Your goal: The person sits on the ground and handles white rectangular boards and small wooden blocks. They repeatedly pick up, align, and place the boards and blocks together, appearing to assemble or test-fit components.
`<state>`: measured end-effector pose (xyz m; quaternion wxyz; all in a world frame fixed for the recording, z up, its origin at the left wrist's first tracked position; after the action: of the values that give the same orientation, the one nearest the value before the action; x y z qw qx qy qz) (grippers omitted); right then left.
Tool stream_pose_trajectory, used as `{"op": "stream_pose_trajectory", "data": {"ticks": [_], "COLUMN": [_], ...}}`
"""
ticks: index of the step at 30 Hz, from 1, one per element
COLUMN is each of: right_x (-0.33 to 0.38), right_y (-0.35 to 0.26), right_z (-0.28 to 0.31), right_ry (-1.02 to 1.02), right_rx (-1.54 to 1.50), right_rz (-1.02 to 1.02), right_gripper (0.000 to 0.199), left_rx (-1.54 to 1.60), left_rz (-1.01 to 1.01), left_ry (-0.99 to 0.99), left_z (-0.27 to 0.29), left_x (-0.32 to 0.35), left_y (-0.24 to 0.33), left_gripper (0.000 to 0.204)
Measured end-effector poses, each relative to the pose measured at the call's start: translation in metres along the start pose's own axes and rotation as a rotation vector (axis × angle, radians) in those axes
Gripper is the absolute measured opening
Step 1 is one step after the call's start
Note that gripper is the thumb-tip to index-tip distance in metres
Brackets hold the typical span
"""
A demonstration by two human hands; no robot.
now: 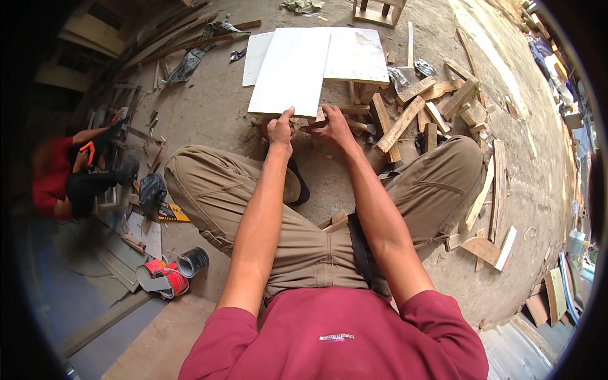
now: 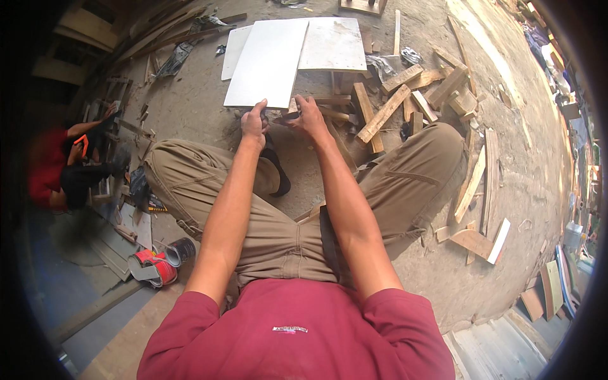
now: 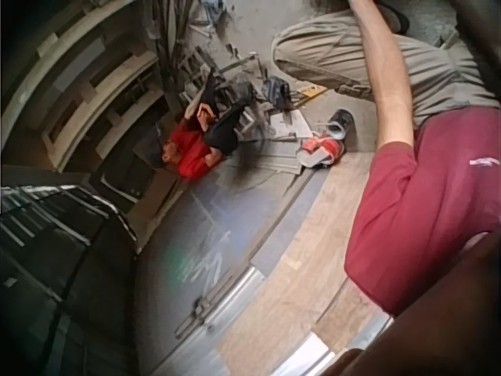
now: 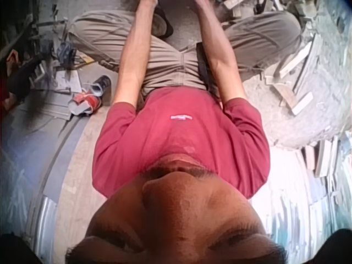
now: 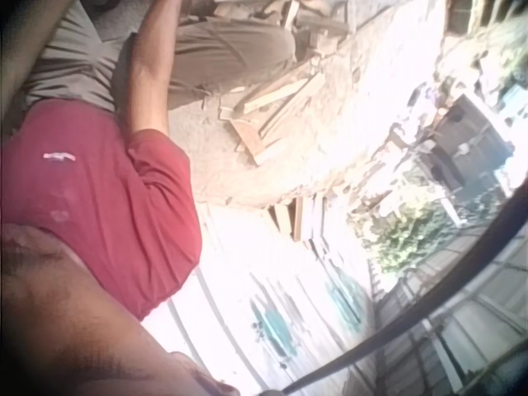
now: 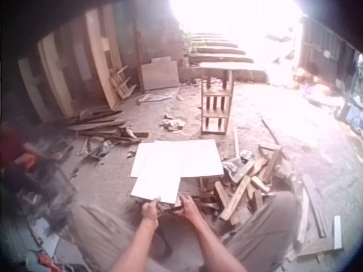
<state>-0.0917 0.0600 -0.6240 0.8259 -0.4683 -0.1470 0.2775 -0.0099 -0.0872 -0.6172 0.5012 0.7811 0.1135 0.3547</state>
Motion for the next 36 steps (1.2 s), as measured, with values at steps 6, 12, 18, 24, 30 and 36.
{"op": "stream_pose_trajectory", "data": {"ticks": [6,12,18,24,30,36], "right_x": [-0.003,-0.008,-0.006,-0.013,-0.014,-0.01], "right_y": [0.002,0.004,-0.002,0.008,0.001,-0.002], "right_z": [0.004,-0.003,-0.006,-0.003,-0.005,0.0], "right_ry": [0.159,0.165,0.185,0.173,0.18,0.184], "right_rx": [0.053,0.115,0.111,0.132,0.139,0.056], "right_rz": [0.046,0.039,0.058,0.112,0.106,0.1], "right_gripper": [0.055,0.049,0.046,0.037,0.038,0.04], "left_rx": [-0.003,-0.014,-0.055,-0.106,-0.149,-0.125], "left_rz": [-0.011,-0.039,-0.044,-0.049,-0.076,-0.126], "left_ry": [-0.003,-0.075,-0.076,-0.096,-0.078,-0.076], "left_z": [-0.004,-0.006,-0.008,-0.009,-0.009,-0.013], "left_x": [-0.002,0.003,0.005,0.005,0.003,0.004], "left_y": [-0.001,0.0,0.003,0.003,-0.001,0.001], "left_gripper": [0.032,0.033,0.033,0.036,0.039,0.04]}}
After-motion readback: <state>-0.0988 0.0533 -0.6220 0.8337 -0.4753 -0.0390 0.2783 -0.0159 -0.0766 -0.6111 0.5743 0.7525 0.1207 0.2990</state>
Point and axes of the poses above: each hand's wrist, its own x-axis away from the middle knuckle, its own z-axis out of the back of the hand, y = z × x, the point moved 5 cm from there along -x, towards the middle knuckle, and after that the axes turned 7 degrees about -y, right-handed, at the moved point
